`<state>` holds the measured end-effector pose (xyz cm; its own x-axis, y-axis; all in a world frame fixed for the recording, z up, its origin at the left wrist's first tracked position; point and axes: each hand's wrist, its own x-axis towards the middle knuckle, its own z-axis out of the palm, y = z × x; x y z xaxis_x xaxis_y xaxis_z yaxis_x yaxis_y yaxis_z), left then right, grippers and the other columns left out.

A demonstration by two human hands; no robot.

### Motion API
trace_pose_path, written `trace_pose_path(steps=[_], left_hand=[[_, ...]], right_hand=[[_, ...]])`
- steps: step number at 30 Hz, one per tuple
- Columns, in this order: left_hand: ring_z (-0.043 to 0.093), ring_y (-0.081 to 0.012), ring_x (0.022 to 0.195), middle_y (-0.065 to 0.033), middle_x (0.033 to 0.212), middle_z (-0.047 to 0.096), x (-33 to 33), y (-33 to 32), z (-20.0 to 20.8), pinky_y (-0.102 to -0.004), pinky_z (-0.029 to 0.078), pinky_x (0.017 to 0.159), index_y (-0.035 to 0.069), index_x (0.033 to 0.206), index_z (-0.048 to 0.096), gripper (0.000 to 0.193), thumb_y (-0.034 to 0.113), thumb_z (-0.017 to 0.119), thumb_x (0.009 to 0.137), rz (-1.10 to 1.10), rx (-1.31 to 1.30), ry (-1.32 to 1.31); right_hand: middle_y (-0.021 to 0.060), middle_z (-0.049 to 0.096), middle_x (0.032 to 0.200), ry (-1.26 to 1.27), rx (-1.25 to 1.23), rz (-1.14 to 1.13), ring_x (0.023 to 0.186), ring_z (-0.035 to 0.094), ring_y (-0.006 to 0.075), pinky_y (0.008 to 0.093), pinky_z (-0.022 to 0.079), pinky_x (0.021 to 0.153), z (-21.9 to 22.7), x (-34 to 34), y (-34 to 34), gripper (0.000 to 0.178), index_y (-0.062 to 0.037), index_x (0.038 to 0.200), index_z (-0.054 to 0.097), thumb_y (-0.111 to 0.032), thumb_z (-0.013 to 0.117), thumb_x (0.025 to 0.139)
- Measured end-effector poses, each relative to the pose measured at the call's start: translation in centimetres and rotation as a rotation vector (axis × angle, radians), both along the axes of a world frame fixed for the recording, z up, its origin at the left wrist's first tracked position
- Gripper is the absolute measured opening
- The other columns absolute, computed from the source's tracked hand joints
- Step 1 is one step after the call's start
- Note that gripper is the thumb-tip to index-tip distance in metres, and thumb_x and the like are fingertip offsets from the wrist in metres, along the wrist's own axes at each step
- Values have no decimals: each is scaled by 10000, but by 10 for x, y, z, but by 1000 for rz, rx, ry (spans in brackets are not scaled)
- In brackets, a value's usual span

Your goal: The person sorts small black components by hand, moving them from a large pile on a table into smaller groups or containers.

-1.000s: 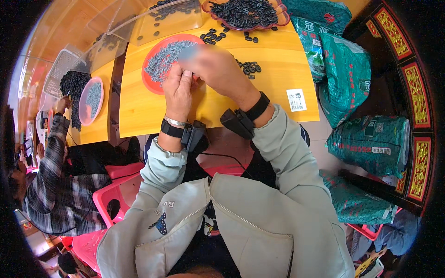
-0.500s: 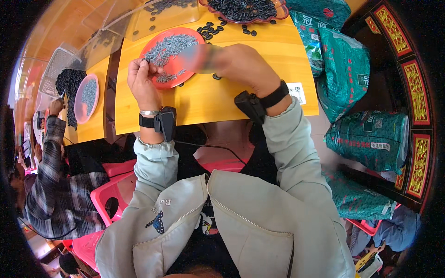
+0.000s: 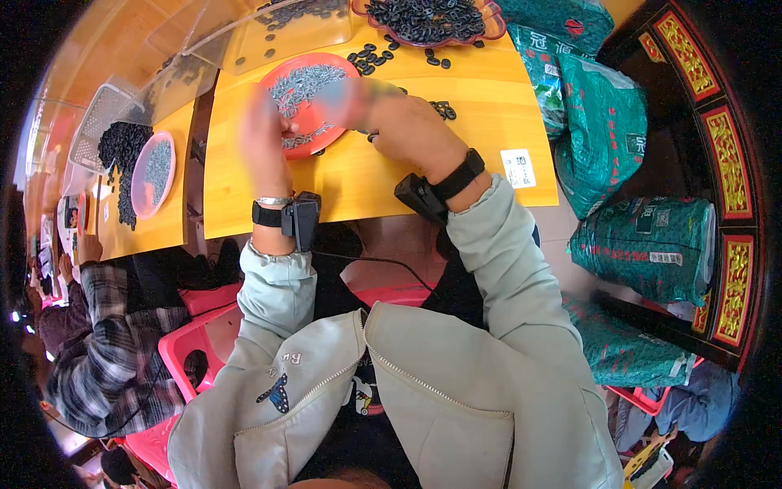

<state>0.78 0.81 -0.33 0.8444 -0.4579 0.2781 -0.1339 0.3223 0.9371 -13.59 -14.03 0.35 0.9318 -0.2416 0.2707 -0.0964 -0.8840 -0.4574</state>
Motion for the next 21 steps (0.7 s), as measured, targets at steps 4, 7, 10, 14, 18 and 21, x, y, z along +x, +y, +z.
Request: trace_pose_path(steps=[4, 7, 10, 14, 18, 21], left_hand=[[529, -97, 577, -14, 674, 507, -2, -2, 1, -224, 445, 552, 40, 841, 488, 93, 103, 464, 905, 3, -10, -9], [526, -96, 580, -12, 688, 495, -2, 0, 1, -227, 452, 556, 38, 837, 484, 96, 103, 465, 905, -18, 20, -16], [527, -97, 588, -13, 695, 493, -2, -1, 0, -229, 454, 562, 35, 832, 481, 99, 102, 465, 903, -24, 12, -14], [513, -99, 593, -20, 707, 504, -12, -4, 3, -231, 454, 578, 32, 831, 481, 96, 94, 467, 904, -70, -16, -10], [505, -102, 617, -35, 718, 518, -31, -9, 7, -238, 459, 603, 25, 845, 478, 101, 91, 457, 918, -181, -63, 48], [514, -108, 632, -56, 747, 553, -35, -10, 2, -244, 461, 630, 23, 868, 476, 99, 99, 452, 928, -268, -119, 126]], right_hand=[[131, 557, 796, -46, -50, 30, 780, 561, 335, 417, 440, 680, -4, 1, 1, 76, -38, 767, 538, -38, 563, 695], [130, 558, 760, -99, -84, 28, 768, 562, 340, 426, 440, 671, -3, 2, 2, 80, -31, 772, 539, -35, 564, 696], [140, 568, 739, -58, -71, 25, 749, 557, 345, 416, 445, 658, -2, 3, -2, 67, -19, 760, 534, -20, 551, 695], [85, 565, 700, -103, 259, 57, 652, 544, 208, 312, 446, 603, 2, 6, -4, 120, -6, 842, 595, -3, 540, 735], [81, 597, 734, -285, 602, 93, 642, 577, 146, 260, 466, 586, 5, 11, 0, 149, 1, 884, 636, -20, 582, 746], [48, 588, 742, -298, 680, 87, 674, 569, 97, 221, 466, 607, 14, 14, 6, 163, 12, 908, 634, -1, 573, 758]])
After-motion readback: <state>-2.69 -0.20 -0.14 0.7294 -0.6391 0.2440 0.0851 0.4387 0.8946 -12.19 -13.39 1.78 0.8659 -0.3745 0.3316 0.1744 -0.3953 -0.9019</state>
